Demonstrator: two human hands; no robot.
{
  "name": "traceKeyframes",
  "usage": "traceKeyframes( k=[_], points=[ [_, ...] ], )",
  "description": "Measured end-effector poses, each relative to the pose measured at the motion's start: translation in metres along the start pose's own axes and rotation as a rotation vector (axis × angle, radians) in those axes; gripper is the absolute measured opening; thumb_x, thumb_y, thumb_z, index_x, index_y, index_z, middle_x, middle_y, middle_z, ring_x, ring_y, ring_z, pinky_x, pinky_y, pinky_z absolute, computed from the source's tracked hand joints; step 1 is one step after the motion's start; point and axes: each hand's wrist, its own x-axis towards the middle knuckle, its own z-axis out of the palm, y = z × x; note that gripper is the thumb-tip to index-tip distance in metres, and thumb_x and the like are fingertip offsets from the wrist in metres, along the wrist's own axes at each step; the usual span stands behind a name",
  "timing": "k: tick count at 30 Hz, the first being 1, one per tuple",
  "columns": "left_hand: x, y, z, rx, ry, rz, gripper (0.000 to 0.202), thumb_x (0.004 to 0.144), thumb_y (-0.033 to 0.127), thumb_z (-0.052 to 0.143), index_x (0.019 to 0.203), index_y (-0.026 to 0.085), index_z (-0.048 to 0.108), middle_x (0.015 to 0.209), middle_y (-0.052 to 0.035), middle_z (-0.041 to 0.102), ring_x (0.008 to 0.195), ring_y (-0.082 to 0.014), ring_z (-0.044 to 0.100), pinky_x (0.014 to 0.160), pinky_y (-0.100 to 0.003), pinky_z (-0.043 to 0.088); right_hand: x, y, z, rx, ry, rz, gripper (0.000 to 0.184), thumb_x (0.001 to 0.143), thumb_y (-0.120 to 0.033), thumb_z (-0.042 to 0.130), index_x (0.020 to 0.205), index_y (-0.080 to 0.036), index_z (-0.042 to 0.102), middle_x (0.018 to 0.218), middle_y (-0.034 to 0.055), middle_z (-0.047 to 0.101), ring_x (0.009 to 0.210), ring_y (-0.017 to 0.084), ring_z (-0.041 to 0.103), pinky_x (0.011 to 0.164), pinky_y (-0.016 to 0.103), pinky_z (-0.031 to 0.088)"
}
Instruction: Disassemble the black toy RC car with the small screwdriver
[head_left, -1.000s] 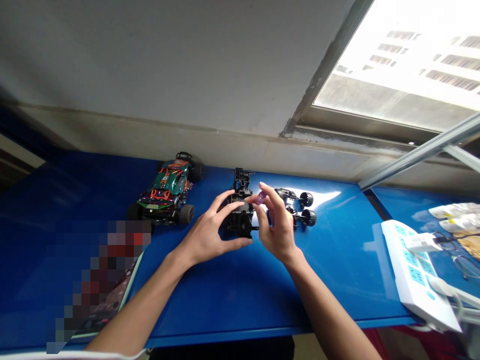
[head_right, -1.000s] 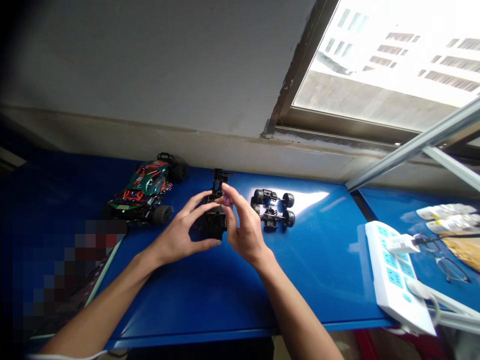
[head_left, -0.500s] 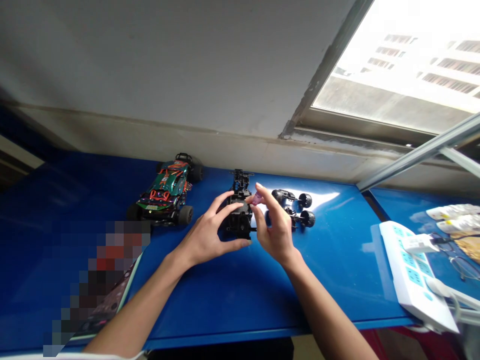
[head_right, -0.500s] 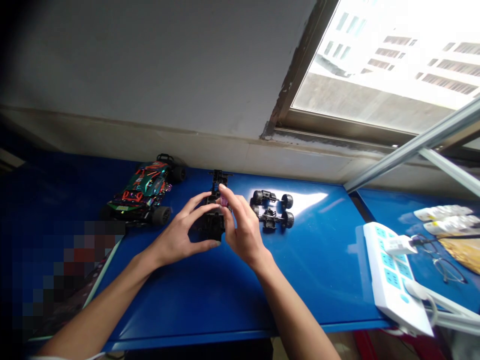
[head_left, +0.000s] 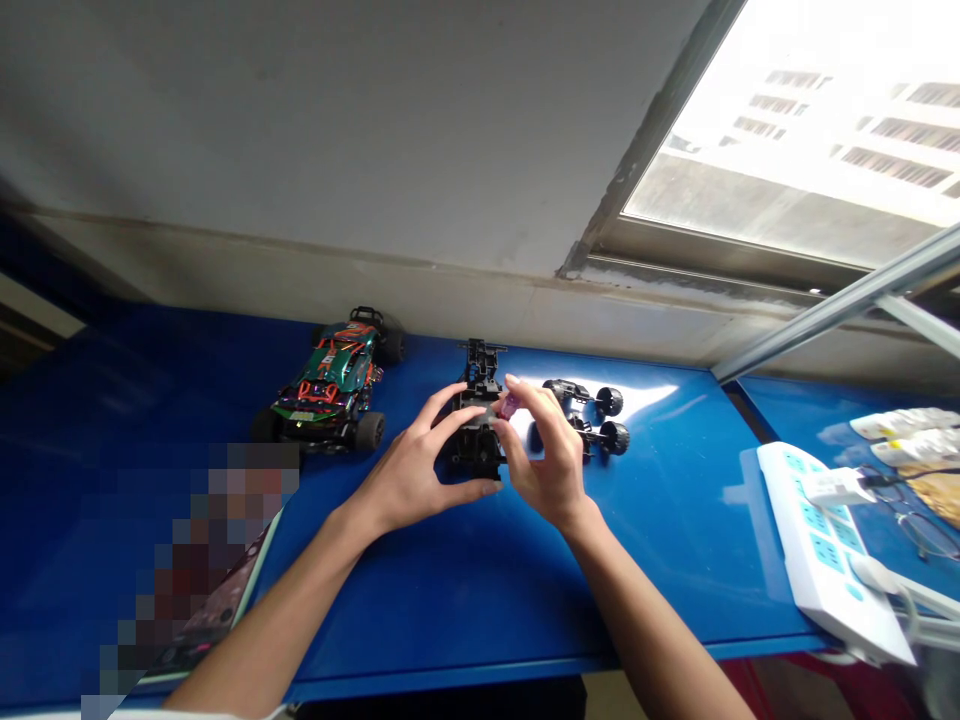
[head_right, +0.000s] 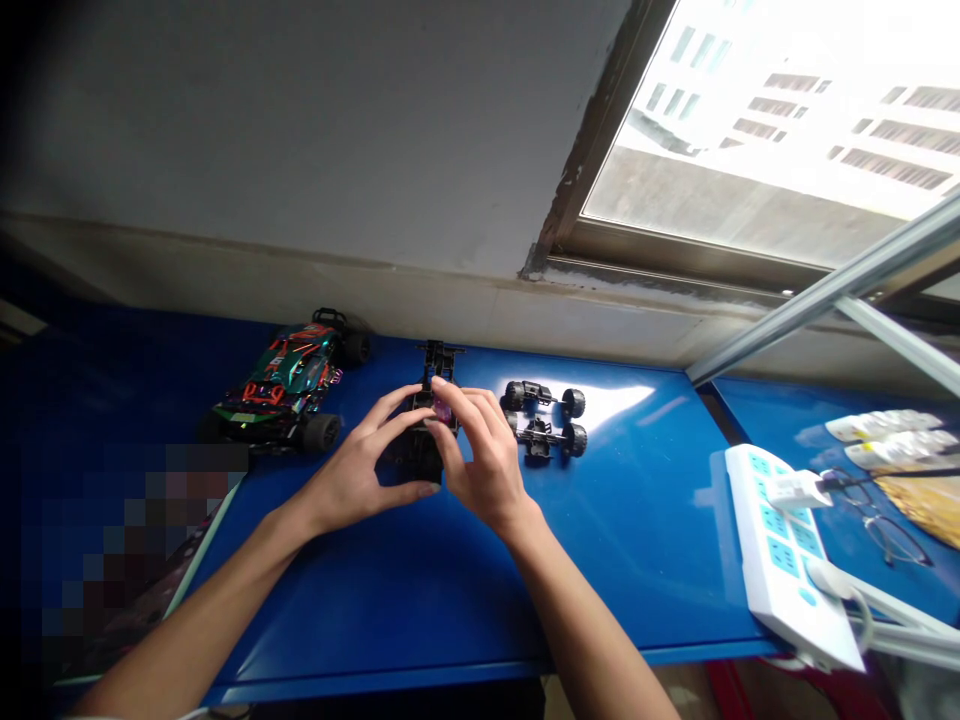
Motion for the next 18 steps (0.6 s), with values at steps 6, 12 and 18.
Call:
traceKeyframes(
  k=[6,12,18],
  points=[
    [0.0001,0.0013,-0.0009,0.002,-0.004,0.002,0.079,0.082,0.061,0.082,0.148,0.026,0.057,0.171,-0.0139,0.033,0.15,-0.0407,0.048,0.125,-0.055,0.044,-0.0006,-0.0007,0.0011,-0.004,0.052,0.047,0.063,0.096,-0.006,0.067,0.152,-0.034,0.055,0.107,0.0056,0.072,0.092,0.019,0.071,0.086,0.036,0.063],
    [0.0001,0.0003,-0.0016,0.016,-0.004,0.008,0.08,0.082,0.06,0.082,0.149,0.026,0.056,0.171,-0.0137,0.033,0.152,-0.0405,0.045,0.125,-0.055,0.042,0.0014,0.0022,-0.0042,0.039,-0.02,0.02,0.068,0.098,-0.005,0.064,0.157,-0.033,0.048,0.112,0.0082,0.072,0.102,0.022,0.071,0.093,0.042,0.062],
    [0.0004,-0.0019,-0.0007,0.023,-0.016,0.007,0.08,0.083,0.062,0.081,0.15,0.026,0.055,0.171,-0.0135,0.032,0.155,-0.0394,0.042,0.128,-0.055,0.038,0.0032,0.0017,-0.0051,0.032,0.016,0.021,0.068,0.097,-0.002,0.064,0.157,-0.033,0.051,0.105,0.0055,0.072,0.094,0.019,0.071,0.089,0.038,0.062]
  ],
)
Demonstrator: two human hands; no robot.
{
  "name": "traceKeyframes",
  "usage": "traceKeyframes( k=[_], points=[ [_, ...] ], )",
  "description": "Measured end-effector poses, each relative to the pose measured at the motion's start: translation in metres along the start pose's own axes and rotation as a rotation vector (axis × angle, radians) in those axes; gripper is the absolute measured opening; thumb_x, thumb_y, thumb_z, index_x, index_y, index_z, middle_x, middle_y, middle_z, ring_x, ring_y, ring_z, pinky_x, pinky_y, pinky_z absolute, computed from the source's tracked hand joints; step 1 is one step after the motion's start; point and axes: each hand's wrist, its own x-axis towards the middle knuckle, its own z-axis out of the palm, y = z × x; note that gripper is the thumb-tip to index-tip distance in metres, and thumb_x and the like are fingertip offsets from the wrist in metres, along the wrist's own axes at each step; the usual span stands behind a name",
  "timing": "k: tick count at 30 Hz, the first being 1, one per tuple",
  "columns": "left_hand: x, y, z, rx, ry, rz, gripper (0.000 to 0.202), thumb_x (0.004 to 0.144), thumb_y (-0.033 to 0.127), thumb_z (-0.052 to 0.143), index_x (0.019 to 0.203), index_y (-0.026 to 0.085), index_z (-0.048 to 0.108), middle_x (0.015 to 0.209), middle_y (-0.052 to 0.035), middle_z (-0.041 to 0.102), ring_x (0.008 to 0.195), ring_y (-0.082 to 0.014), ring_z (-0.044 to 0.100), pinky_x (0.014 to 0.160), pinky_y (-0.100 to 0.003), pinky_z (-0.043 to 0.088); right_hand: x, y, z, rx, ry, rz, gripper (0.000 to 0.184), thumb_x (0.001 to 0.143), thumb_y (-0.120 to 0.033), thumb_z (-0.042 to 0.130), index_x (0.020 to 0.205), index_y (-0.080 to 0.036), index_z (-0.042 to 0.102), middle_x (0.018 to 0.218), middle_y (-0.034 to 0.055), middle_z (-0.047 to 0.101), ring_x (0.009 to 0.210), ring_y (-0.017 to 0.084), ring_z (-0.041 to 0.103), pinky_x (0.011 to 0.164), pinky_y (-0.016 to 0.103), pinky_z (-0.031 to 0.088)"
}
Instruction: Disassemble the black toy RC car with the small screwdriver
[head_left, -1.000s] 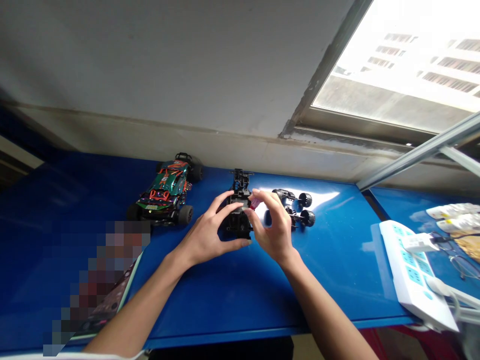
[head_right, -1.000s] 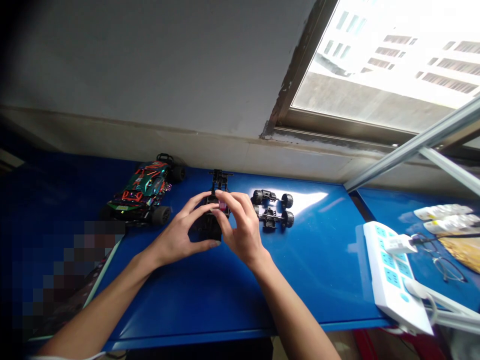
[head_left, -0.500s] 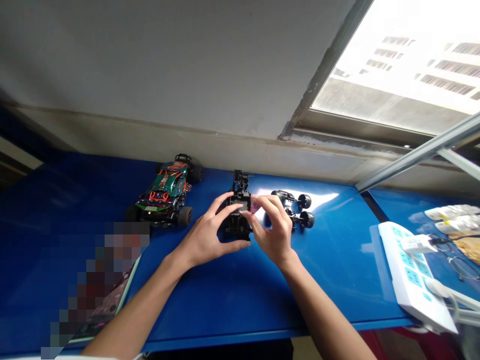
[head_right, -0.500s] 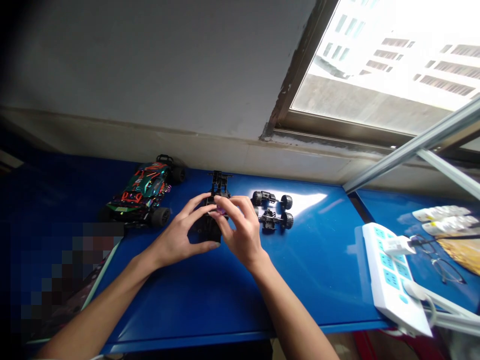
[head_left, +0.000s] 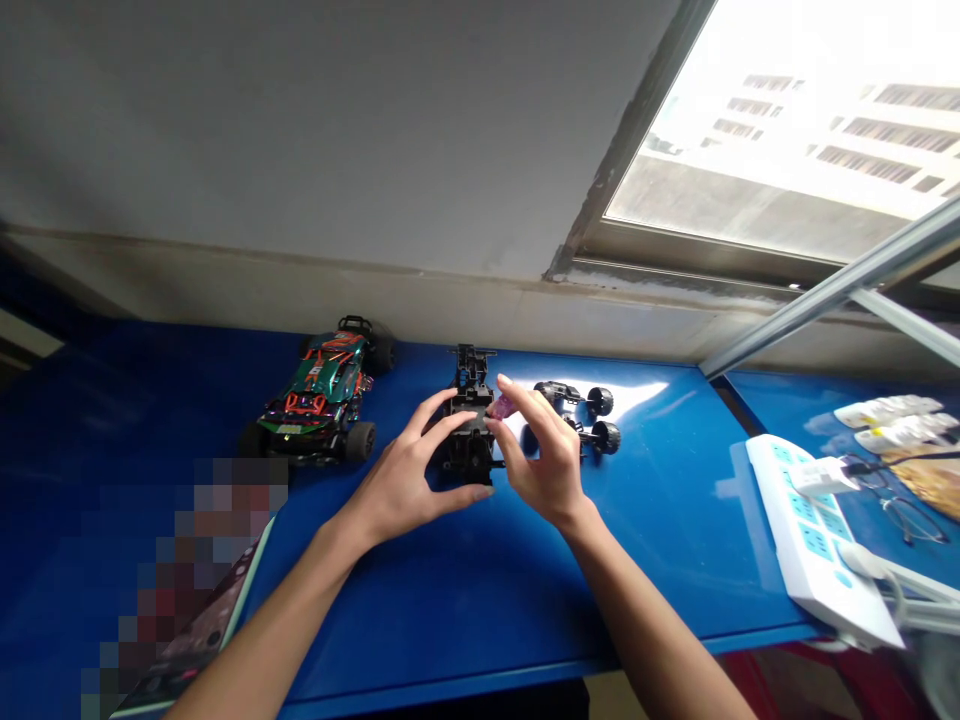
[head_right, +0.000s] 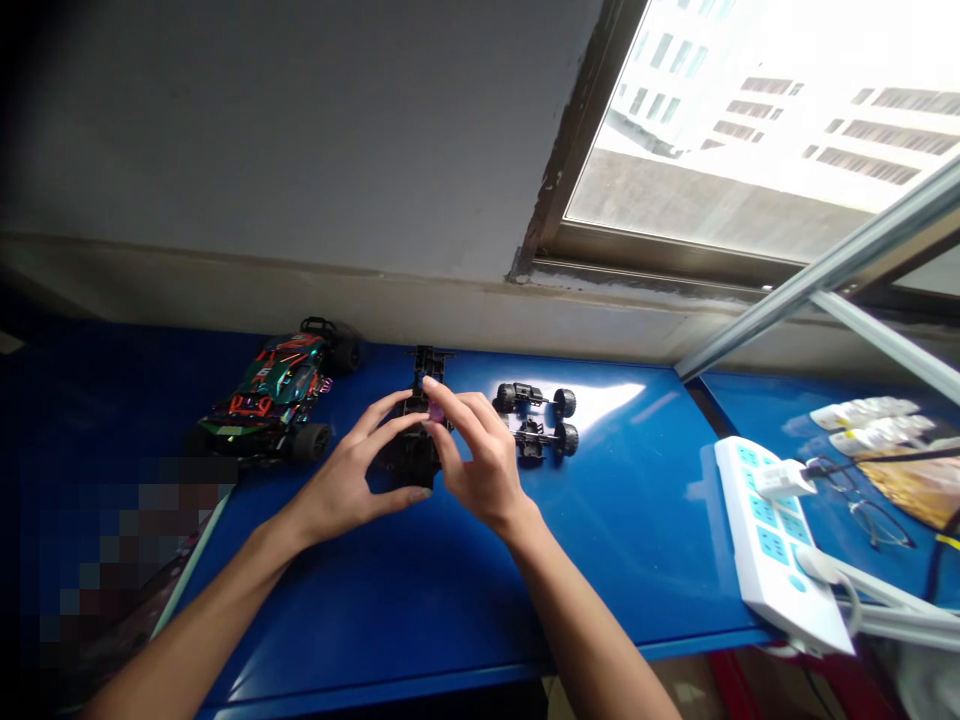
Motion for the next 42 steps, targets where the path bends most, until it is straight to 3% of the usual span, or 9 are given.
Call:
traceKeyframes(
  k=[3,11,21,27,32,37,42],
  points=[
    [0.0,-0.001,0.0,0.0,-0.002,-0.003,0.08,0.083,0.062,0.081,0.15,0.027,0.055,0.171,-0.0135,0.032,0.155,-0.04,0.042,0.128,-0.056,0.037,0.0,0.0,-0.002,0.019,0.016,0.008,0.07,0.098,-0.002,0.059,0.16,-0.031,0.045,0.11,0.005,0.075,0.099,0.018,0.073,0.096,0.038,0.062],
    [0.001,-0.002,-0.001,0.001,0.002,0.01,0.078,0.084,0.06,0.081,0.149,0.028,0.055,0.171,-0.0148,0.033,0.155,-0.0414,0.04,0.128,-0.059,0.036,0.003,0.0,-0.008,0.118,0.113,0.044,0.065,0.099,-0.004,0.059,0.158,-0.029,0.048,0.107,0.0058,0.072,0.099,0.021,0.074,0.091,0.042,0.064],
    [0.001,-0.002,0.0,0.012,0.015,0.016,0.078,0.083,0.059,0.082,0.15,0.028,0.056,0.17,-0.0134,0.034,0.154,-0.0404,0.042,0.127,-0.055,0.039,0.0,0.003,-0.005,0.009,-0.037,-0.03,0.065,0.098,-0.004,0.061,0.157,-0.029,0.047,0.112,0.0068,0.075,0.098,0.019,0.072,0.093,0.04,0.062],
    [0.001,-0.002,0.0,0.003,0.023,0.023,0.078,0.082,0.058,0.083,0.148,0.028,0.057,0.17,-0.0135,0.035,0.154,-0.0411,0.043,0.127,-0.057,0.038,0.006,-0.005,-0.011,-0.163,0.003,-0.054,0.051,0.094,-0.011,0.073,0.141,-0.028,0.063,0.1,0.006,0.073,0.086,0.019,0.07,0.08,0.035,0.062],
    [0.0,0.001,-0.001,-0.007,0.004,-0.001,0.08,0.082,0.061,0.082,0.149,0.026,0.056,0.171,-0.0137,0.033,0.155,-0.0394,0.041,0.128,-0.055,0.038,0.01,-0.017,-0.015,-0.162,-0.087,0.0,0.053,0.098,-0.006,0.064,0.147,-0.025,0.058,0.105,0.0072,0.073,0.086,0.017,0.071,0.082,0.033,0.062],
    [0.0,0.005,-0.002,-0.023,0.001,-0.016,0.08,0.081,0.063,0.082,0.148,0.027,0.057,0.171,-0.0131,0.033,0.153,-0.0398,0.044,0.127,-0.055,0.04,0.008,-0.015,-0.012,-0.186,-0.042,-0.001,0.052,0.097,-0.011,0.069,0.145,-0.031,0.062,0.102,0.0048,0.074,0.083,0.016,0.072,0.08,0.031,0.063],
    [0.0,0.005,-0.002,-0.02,0.009,-0.021,0.079,0.081,0.062,0.083,0.148,0.028,0.058,0.171,-0.0123,0.034,0.153,-0.0407,0.044,0.125,-0.054,0.044,0.006,-0.009,-0.01,-0.102,-0.072,0.002,0.068,0.099,-0.006,0.061,0.159,-0.031,0.044,0.111,0.0064,0.077,0.096,0.021,0.073,0.091,0.041,0.062]
  ],
)
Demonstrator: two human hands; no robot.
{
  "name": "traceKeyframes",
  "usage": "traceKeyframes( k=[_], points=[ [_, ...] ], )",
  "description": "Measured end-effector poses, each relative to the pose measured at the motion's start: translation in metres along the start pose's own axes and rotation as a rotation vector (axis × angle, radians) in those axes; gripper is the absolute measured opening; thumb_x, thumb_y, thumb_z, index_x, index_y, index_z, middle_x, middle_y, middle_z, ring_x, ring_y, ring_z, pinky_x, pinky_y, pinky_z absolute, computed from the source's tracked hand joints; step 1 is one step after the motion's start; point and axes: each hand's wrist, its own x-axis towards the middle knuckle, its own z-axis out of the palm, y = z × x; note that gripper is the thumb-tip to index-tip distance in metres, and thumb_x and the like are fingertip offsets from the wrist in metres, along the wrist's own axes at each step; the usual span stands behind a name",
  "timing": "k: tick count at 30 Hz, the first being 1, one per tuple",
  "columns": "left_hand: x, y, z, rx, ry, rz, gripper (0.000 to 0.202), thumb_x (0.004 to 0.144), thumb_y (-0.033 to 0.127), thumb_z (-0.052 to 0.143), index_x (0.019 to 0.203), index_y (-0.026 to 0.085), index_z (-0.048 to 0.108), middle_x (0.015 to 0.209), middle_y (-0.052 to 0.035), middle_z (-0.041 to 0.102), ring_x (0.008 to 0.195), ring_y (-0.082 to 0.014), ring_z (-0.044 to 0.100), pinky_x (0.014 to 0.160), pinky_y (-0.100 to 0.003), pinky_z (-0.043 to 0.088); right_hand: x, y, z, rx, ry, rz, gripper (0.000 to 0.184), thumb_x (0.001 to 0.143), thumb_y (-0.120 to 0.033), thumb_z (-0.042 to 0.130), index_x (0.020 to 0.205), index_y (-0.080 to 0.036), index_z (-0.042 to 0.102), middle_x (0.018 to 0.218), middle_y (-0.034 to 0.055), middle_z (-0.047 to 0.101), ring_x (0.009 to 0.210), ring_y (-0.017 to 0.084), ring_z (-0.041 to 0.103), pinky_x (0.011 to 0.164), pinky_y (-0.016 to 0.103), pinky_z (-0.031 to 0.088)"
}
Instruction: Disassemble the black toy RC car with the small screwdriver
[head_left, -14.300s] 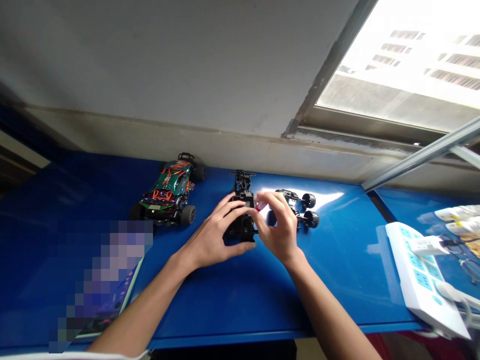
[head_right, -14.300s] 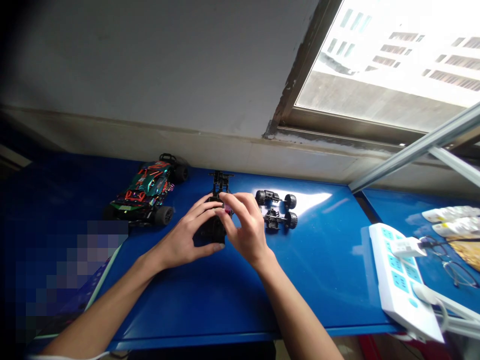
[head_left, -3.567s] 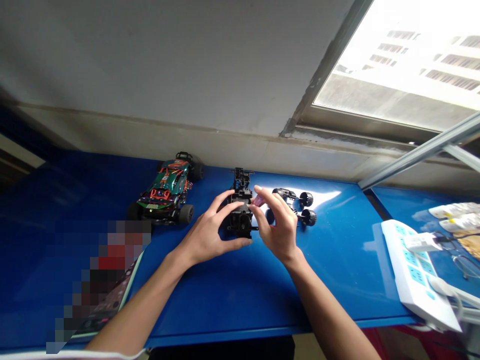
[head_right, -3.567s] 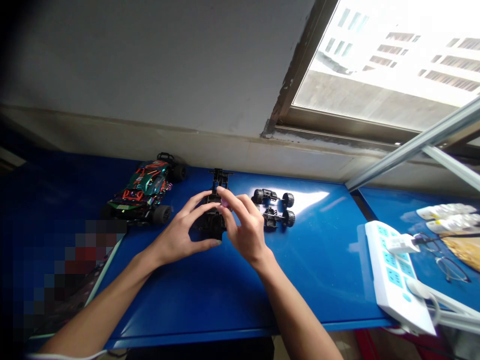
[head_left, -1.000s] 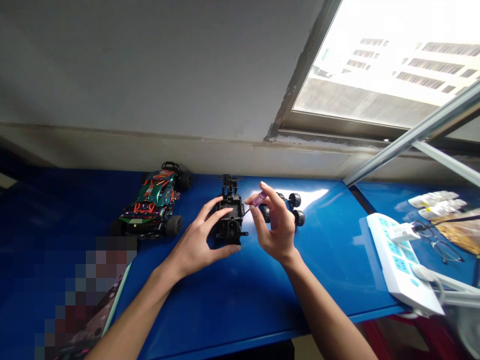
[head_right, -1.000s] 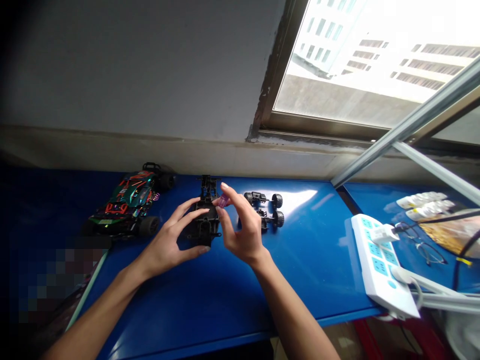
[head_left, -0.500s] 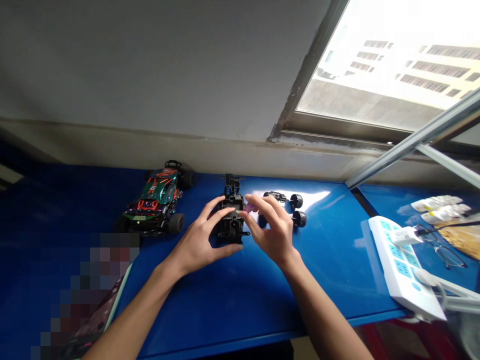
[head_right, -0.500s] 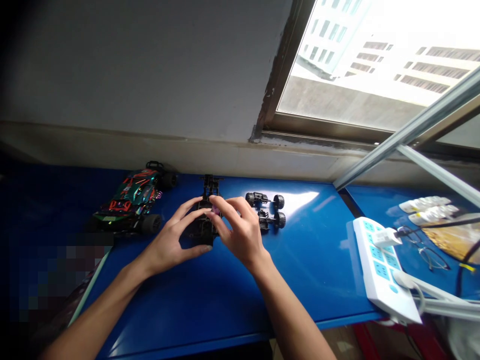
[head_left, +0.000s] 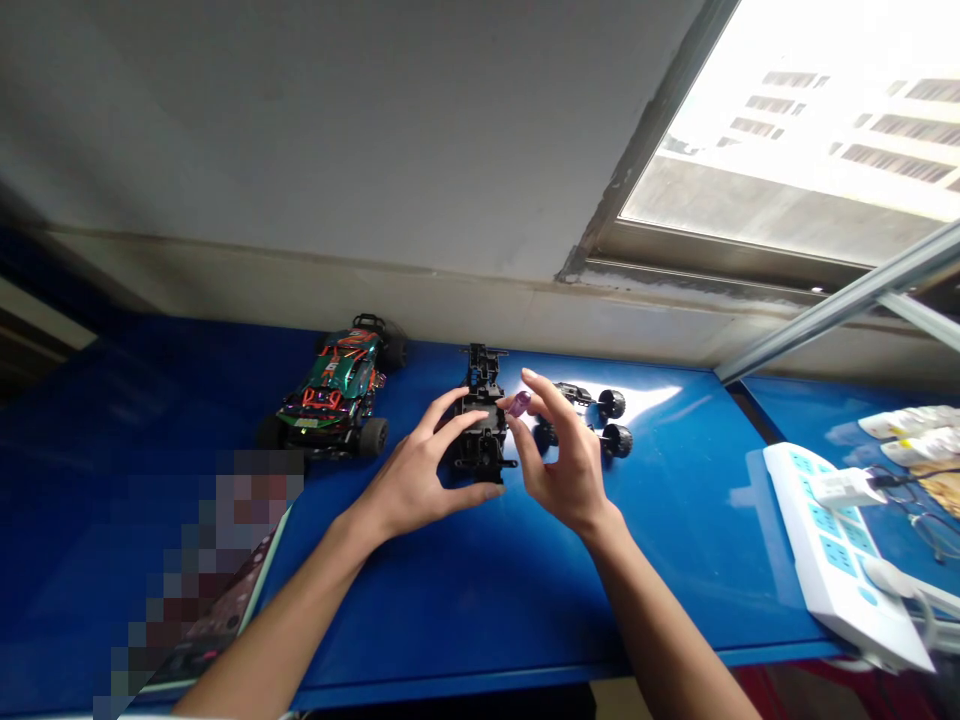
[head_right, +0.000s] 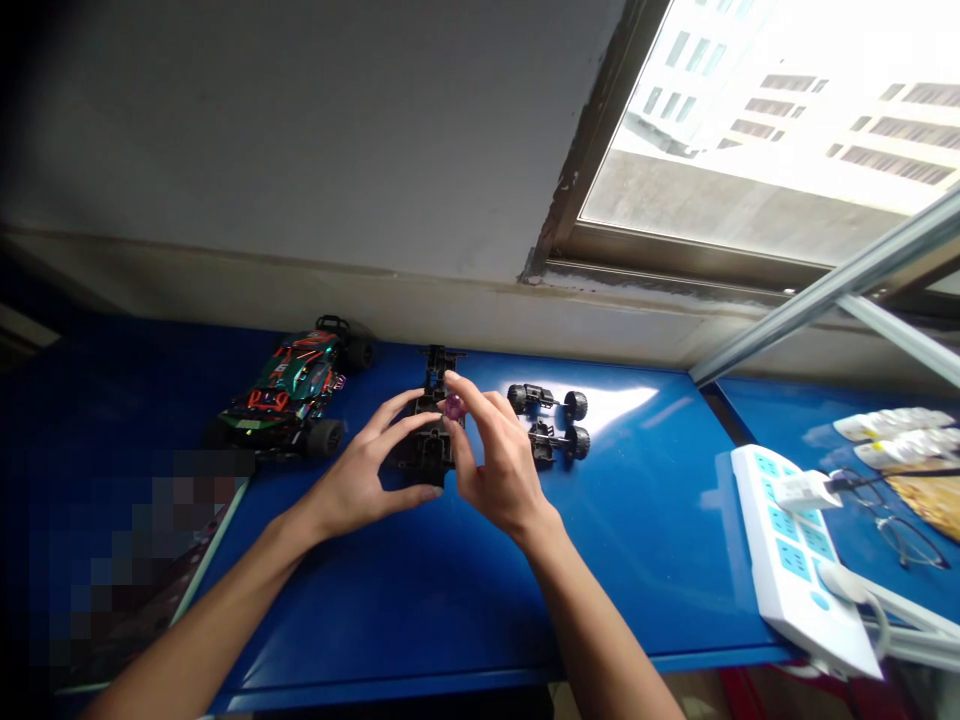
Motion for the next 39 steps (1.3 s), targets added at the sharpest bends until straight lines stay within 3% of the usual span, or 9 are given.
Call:
traceKeyframes(
  k=[5,10,13,16,21,27,32,36,39],
  points=[
    [-0.001,0.0,0.0,-0.003,0.011,0.001,0.079,0.08,0.062,0.083,0.147,0.028,0.059,0.17,-0.0122,0.035,0.151,-0.0408,0.047,0.124,-0.054,0.045,-0.003,0.004,0.008,-0.058,0.088,-0.053,0.052,0.094,-0.012,0.073,0.141,-0.033,0.062,0.099,0.0053,0.074,0.09,0.023,0.068,0.085,0.045,0.061],
    [0.0,0.001,0.0,-0.004,-0.006,-0.005,0.081,0.081,0.062,0.083,0.149,0.027,0.057,0.172,-0.0129,0.032,0.15,-0.041,0.048,0.123,-0.054,0.045,-0.008,0.002,0.017,0.17,0.084,0.056,0.066,0.099,-0.003,0.058,0.157,-0.032,0.045,0.113,0.0067,0.074,0.099,0.021,0.073,0.093,0.044,0.063],
    [0.0,0.0,0.001,-0.01,0.003,0.002,0.078,0.081,0.06,0.083,0.147,0.027,0.059,0.172,-0.0132,0.032,0.149,-0.041,0.049,0.123,-0.055,0.046,-0.009,0.001,0.019,0.09,0.084,0.01,0.058,0.097,-0.006,0.065,0.148,-0.032,0.055,0.116,0.0078,0.074,0.102,0.022,0.071,0.093,0.046,0.062],
    [0.0,0.0,0.001,-0.003,0.001,0.004,0.077,0.081,0.061,0.083,0.146,0.027,0.06,0.171,-0.0127,0.033,0.15,-0.041,0.048,0.124,-0.054,0.045,-0.009,0.001,0.02,0.017,0.152,0.02,0.049,0.095,-0.01,0.071,0.138,-0.032,0.064,0.103,0.0051,0.071,0.089,0.02,0.07,0.082,0.039,0.063],
    [0.0,0.0,0.001,-0.001,0.0,0.004,0.079,0.08,0.062,0.083,0.147,0.028,0.059,0.172,-0.0119,0.032,0.151,-0.041,0.047,0.124,-0.054,0.045,-0.009,0.004,0.019,0.081,0.086,0.016,0.062,0.101,-0.004,0.053,0.157,-0.032,0.048,0.114,0.0069,0.076,0.098,0.019,0.073,0.09,0.04,0.064],
    [-0.001,0.0,0.001,0.001,-0.011,-0.009,0.08,0.081,0.063,0.082,0.148,0.028,0.058,0.172,-0.0121,0.032,0.151,-0.041,0.047,0.124,-0.054,0.045,-0.01,0.006,0.018,0.031,0.188,0.026,0.054,0.095,-0.008,0.07,0.142,-0.034,0.064,0.105,0.0048,0.072,0.086,0.018,0.071,0.081,0.036,0.064],
    [-0.001,-0.001,0.001,-0.008,-0.001,0.001,0.078,0.081,0.061,0.083,0.147,0.028,0.059,0.172,-0.0121,0.032,0.15,-0.0417,0.048,0.123,-0.054,0.046,-0.01,0.006,0.018,0.174,0.098,0.049,0.065,0.1,-0.003,0.058,0.157,-0.031,0.046,0.117,0.0083,0.074,0.103,0.021,0.074,0.096,0.043,0.063],
    [-0.001,-0.001,0.001,-0.003,-0.006,-0.006,0.079,0.081,0.062,0.083,0.147,0.028,0.058,0.172,-0.0123,0.032,0.15,-0.0415,0.048,0.123,-0.054,0.046,-0.01,0.006,0.018,0.045,0.145,0.015,0.056,0.094,-0.009,0.073,0.143,-0.032,0.061,0.104,0.0053,0.072,0.089,0.019,0.07,0.086,0.04,0.062],
    [-0.001,-0.002,0.001,-0.005,-0.015,0.003,0.079,0.081,0.063,0.082,0.149,0.028,0.057,0.173,-0.0121,0.031,0.15,-0.0413,0.048,0.124,-0.055,0.044,-0.01,0.005,0.019,0.085,0.115,0.035,0.058,0.096,-0.004,0.066,0.146,-0.034,0.06,0.102,0.0039,0.072,0.089,0.018,0.069,0.082,0.036,0.061]
  ],
)
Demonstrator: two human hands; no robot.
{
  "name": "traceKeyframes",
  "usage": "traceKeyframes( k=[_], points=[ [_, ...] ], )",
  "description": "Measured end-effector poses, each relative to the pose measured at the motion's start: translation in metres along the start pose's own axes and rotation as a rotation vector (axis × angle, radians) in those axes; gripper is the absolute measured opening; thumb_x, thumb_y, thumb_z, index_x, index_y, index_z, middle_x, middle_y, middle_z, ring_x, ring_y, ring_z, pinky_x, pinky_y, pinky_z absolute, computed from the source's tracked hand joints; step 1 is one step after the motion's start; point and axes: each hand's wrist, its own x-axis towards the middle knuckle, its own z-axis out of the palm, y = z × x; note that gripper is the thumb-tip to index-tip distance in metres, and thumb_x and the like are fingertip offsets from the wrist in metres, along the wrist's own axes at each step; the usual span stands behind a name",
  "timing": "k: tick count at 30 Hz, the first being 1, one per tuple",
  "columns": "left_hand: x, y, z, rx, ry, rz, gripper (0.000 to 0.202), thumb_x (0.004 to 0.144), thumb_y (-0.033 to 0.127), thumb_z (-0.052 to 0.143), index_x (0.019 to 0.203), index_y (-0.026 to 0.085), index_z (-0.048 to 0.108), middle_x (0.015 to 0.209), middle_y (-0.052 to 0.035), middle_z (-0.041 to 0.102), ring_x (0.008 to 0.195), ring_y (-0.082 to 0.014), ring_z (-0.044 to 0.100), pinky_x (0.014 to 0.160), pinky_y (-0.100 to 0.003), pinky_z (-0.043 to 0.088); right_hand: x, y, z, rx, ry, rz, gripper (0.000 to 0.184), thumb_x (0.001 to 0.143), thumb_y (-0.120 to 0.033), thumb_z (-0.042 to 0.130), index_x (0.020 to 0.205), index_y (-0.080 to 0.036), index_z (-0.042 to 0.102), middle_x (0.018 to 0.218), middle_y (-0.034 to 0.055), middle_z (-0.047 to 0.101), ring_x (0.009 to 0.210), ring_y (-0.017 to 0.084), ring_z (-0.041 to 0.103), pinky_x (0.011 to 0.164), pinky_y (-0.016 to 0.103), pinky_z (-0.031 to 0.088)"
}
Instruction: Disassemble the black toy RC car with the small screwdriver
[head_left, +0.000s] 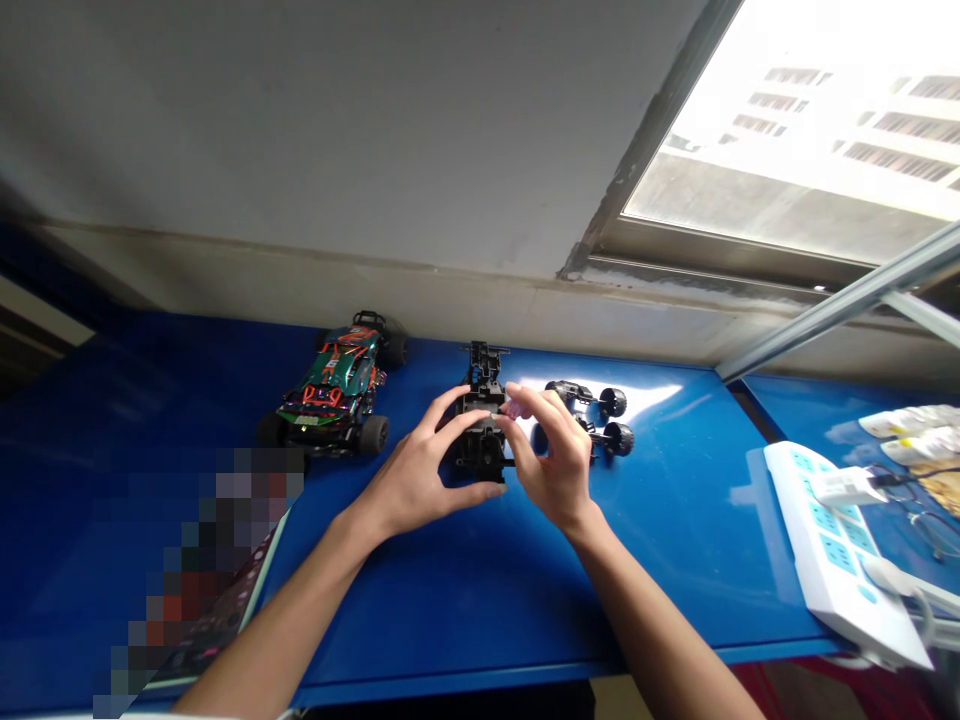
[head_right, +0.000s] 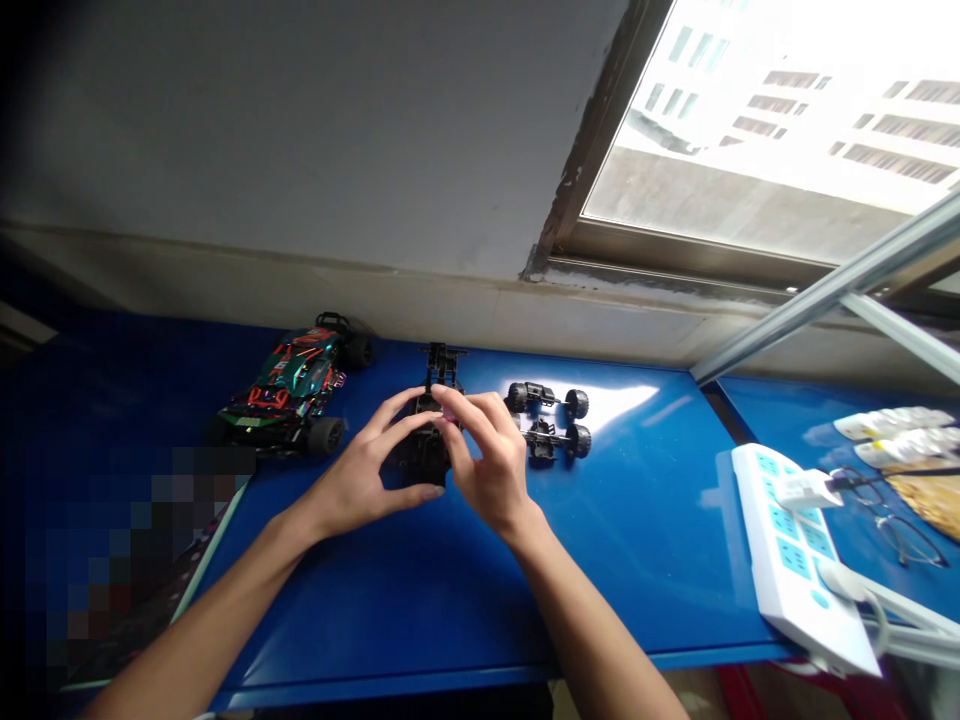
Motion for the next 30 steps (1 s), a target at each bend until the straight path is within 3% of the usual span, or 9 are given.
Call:
traceKeyframes(
  k=[4,8,10,15,19,21,26,30],
  points=[
    [0.0,-0.0011,0.0004,0.002,0.001,0.009,0.081,0.082,0.062,0.082,0.15,0.029,0.056,0.173,-0.0118,0.03,0.15,-0.0405,0.048,0.126,-0.055,0.042,-0.0007,0.0004,0.0009,0.07,-0.056,-0.008,0.066,0.099,-0.002,0.057,0.156,-0.034,0.049,0.113,0.0054,0.075,0.099,0.019,0.07,0.092,0.04,0.061],
    [0.0001,-0.0008,-0.0003,0.004,0.002,0.0,0.079,0.081,0.062,0.082,0.148,0.027,0.058,0.172,-0.0125,0.031,0.15,-0.0411,0.048,0.124,-0.054,0.045,-0.0007,0.0031,0.001,-0.037,0.015,-0.023,0.058,0.095,-0.009,0.071,0.145,-0.036,0.059,0.102,0.0039,0.07,0.089,0.02,0.067,0.083,0.041,0.06],
    [0.0001,-0.0005,-0.0005,0.003,0.0,0.004,0.08,0.081,0.062,0.082,0.149,0.028,0.057,0.172,-0.012,0.031,0.15,-0.0416,0.048,0.123,-0.055,0.046,-0.0004,0.0042,0.001,-0.008,0.011,0.003,0.056,0.097,-0.008,0.067,0.145,-0.036,0.06,0.1,0.003,0.069,0.088,0.019,0.068,0.082,0.039,0.061],
    [0.0,-0.0008,0.0002,-0.005,0.002,0.007,0.081,0.082,0.061,0.083,0.151,0.03,0.056,0.173,-0.0113,0.03,0.15,-0.0409,0.048,0.124,-0.055,0.045,-0.0008,0.004,0.0013,0.135,-0.081,0.043,0.065,0.102,-0.004,0.055,0.158,-0.034,0.044,0.116,0.0064,0.073,0.102,0.019,0.072,0.094,0.042,0.062],
    [0.0003,-0.0007,0.0005,0.001,0.0,-0.008,0.079,0.082,0.062,0.082,0.148,0.027,0.058,0.173,-0.0118,0.03,0.15,-0.0404,0.048,0.125,-0.055,0.043,0.0003,0.0027,0.0009,-0.012,0.013,-0.045,0.059,0.094,-0.009,0.073,0.145,-0.033,0.057,0.102,0.0044,0.072,0.093,0.021,0.069,0.087,0.042,0.061],
    [0.0004,-0.0007,0.0003,0.0,-0.004,-0.008,0.079,0.082,0.063,0.082,0.148,0.027,0.058,0.173,-0.0115,0.031,0.15,-0.0405,0.048,0.125,-0.054,0.043,0.0012,0.002,0.0001,-0.034,0.02,-0.035,0.056,0.094,-0.008,0.072,0.143,-0.034,0.06,0.097,0.003,0.07,0.087,0.019,0.067,0.083,0.04,0.061],
    [0.0006,-0.0015,0.0002,-0.004,-0.01,-0.002,0.081,0.083,0.063,0.081,0.151,0.028,0.055,0.174,-0.0111,0.028,0.152,-0.0392,0.045,0.127,-0.054,0.041,0.0014,0.0015,-0.0015,0.091,-0.107,-0.004,0.067,0.1,0.0,0.054,0.158,-0.033,0.045,0.115,0.0061,0.074,0.103,0.019,0.07,0.094,0.04,0.06],
    [0.0004,-0.0015,0.0005,-0.001,0.002,0.0,0.079,0.082,0.063,0.082,0.148,0.027,0.057,0.173,-0.0123,0.03,0.152,-0.0401,0.045,0.126,-0.055,0.041,0.0011,0.002,-0.0013,-0.01,-0.016,-0.044,0.063,0.095,-0.006,0.07,0.149,-0.033,0.055,0.111,0.0068,0.072,0.099,0.022,0.067,0.091,0.044,0.059]
  ],
)
